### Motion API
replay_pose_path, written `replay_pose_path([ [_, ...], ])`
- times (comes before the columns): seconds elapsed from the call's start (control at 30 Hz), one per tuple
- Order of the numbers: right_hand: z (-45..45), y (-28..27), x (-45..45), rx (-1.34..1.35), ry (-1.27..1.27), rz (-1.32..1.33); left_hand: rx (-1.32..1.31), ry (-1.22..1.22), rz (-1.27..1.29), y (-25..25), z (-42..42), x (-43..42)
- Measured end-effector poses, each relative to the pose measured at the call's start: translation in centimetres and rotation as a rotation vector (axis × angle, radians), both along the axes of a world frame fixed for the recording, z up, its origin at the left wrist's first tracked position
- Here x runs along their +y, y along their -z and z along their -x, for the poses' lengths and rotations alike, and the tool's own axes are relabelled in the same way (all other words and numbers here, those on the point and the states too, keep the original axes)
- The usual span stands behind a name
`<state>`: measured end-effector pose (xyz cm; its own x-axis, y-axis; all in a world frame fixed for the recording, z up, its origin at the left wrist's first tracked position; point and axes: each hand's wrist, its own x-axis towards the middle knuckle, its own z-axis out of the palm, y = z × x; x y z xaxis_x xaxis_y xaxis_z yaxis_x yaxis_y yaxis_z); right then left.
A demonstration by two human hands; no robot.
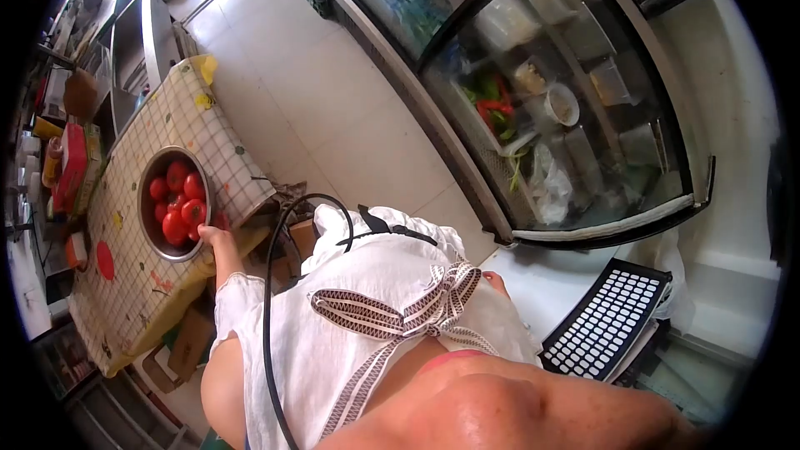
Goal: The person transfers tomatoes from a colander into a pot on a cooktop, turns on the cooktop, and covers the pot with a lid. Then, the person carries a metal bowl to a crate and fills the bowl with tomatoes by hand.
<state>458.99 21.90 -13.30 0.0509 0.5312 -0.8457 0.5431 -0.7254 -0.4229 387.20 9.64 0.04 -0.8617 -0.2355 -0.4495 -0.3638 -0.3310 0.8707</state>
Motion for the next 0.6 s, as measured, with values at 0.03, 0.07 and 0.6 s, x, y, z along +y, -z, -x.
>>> replay_pose_path([
  [0.03,0.1,0.0,0.0,-0.003,-0.002,0.002,-0.002,-0.001,-0.004,-0.2,0.1,0.1],
  [0.07,-0.2,0.4,-0.1,0.01,0.018,0.013,-0.004,0.012,-0.006,-0.2,-0.1,0.0],
  [0.6,-0.9,1.8,-0.5,0.018,0.033,0.016,-0.038,0.085,-0.05,-1.4,-0.7,0.1],
])
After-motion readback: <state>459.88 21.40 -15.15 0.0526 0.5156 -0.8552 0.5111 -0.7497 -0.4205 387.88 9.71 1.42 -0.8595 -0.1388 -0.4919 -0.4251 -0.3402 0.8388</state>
